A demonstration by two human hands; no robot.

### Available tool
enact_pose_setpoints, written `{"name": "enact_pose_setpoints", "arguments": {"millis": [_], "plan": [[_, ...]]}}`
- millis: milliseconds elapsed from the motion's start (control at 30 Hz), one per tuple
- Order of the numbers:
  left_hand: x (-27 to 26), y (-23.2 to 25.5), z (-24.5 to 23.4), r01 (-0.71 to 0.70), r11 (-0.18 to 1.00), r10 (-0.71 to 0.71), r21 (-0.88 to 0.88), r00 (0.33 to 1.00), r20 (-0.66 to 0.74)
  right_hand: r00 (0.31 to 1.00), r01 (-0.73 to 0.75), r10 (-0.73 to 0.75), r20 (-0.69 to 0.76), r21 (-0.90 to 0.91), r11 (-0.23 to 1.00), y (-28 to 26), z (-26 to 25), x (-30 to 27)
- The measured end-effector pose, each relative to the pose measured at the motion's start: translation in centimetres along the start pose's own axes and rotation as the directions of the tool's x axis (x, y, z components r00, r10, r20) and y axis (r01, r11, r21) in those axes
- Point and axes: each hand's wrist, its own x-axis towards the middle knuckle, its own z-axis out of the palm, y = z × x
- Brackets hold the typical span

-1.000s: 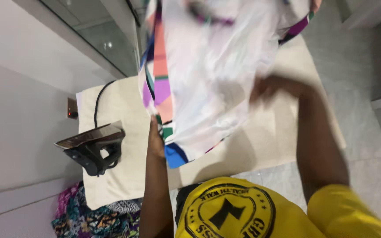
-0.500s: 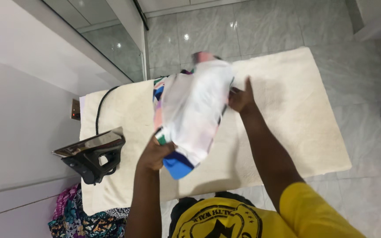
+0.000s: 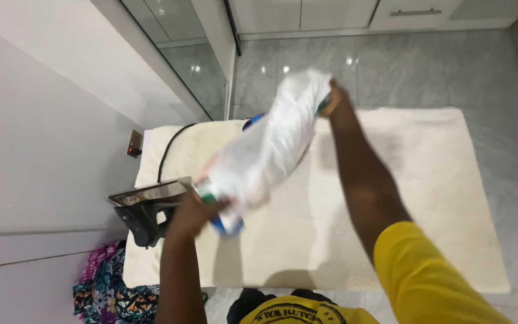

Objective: The person irons a colorful patterned dress on an ironing board, using a white cloth as a protective layer over the fabric. They repeatedly smooth the dress, iron different sections, and adjust the garment before folding it and placing it on a nearby bed.

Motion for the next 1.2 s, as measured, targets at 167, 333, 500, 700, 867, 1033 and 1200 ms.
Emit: {"name": "enact_pose_setpoints", "arguments": {"millis": [167, 333, 500, 700, 867, 1033, 1200], "plan": [[3.9, 5.1, -1.5, -0.404, 0.709, 0.397, -0.578, 0.906, -0.147, 0.937, 0.222, -0.164, 0.309, -0.164, 0.961, -10.9, 5.9, 5.0], [4.2, 3.3, -1.1, -0.431, 0.627, 0.467, -0.649, 0.875, -0.129, 0.752, 0.488, -0.333, 0.569, -0.14, 0.862, -17.1, 9.6, -4.6], [4.7, -6.4, -7.0, -0.257, 0.491, 0.508, -0.832, 0.86, 0.035, 0.615, 0.613, -0.443, 0.653, -0.043, 0.789, -12.6, 7.4, -22.0], [5.6, -21.1, -6.2, -0.165, 0.529, 0.112, -0.833, 0.986, -0.124, 0.699, 0.595, -0.506, 0.505, -0.02, 0.803, -5.7, 2.2, -31.0], [3.0, -26.9, -3.4, -0.06, 0.519, -0.098, -0.853, 0.987, -0.129, 0.753, 0.574, -0.527, 0.393, -0.002, 0.819, -1.7, -1.1, -35.1], [0.1, -26.9, 0.8, -0.218, 0.772, -0.229, -0.596, 0.781, -0.581, 0.781, 0.565, -0.538, 0.317, 0.009, 0.825, 0.8, -3.1, -38.8], [-1.2, -31.0, 7.4, 0.025, 0.557, -0.345, -0.83, 0.916, -0.203, 0.864, 0.499, -0.498, -0.068, 0.0, 0.866, 2.4, -8.4, -42.1]]}}
